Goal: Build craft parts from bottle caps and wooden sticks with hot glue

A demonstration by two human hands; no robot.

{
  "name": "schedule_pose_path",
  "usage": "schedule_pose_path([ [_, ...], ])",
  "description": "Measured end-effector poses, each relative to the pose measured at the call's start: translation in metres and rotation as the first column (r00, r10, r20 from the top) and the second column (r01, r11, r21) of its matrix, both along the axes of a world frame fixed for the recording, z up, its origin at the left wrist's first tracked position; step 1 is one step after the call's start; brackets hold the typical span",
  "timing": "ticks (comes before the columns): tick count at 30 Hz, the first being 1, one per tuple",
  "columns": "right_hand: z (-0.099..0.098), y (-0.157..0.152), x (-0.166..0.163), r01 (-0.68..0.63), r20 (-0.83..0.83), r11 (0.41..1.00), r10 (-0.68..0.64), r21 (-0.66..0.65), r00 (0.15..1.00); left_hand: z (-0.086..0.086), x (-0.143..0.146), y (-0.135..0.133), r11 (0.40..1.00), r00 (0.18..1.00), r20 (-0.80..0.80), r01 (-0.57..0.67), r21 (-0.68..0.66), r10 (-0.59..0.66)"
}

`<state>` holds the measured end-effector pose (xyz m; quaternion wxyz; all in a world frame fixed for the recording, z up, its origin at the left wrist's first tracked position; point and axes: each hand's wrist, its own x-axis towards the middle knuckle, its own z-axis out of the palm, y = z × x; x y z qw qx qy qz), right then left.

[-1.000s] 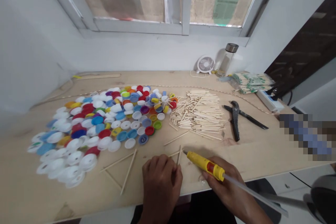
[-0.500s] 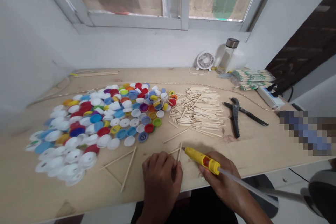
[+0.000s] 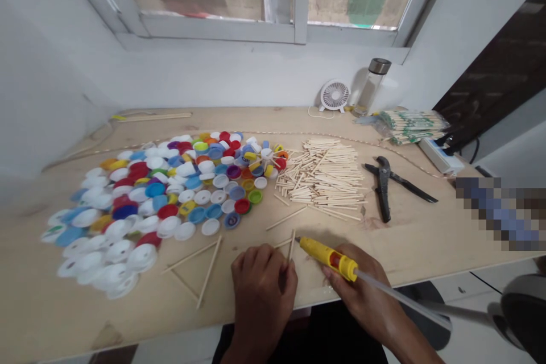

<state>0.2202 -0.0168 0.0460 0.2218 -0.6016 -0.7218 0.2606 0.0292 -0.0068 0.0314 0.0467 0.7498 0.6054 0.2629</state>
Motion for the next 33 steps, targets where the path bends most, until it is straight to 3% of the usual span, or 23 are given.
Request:
schedule_pose_path([
  [33,-0.0069,-0.0015,-0.0001,-0.007,0.033,0.998,0.005,0.057,0.999,-0.0048,-0.0005,-0.0005,1.0,1.0,0.0,0.008,0.016,-0.008],
])
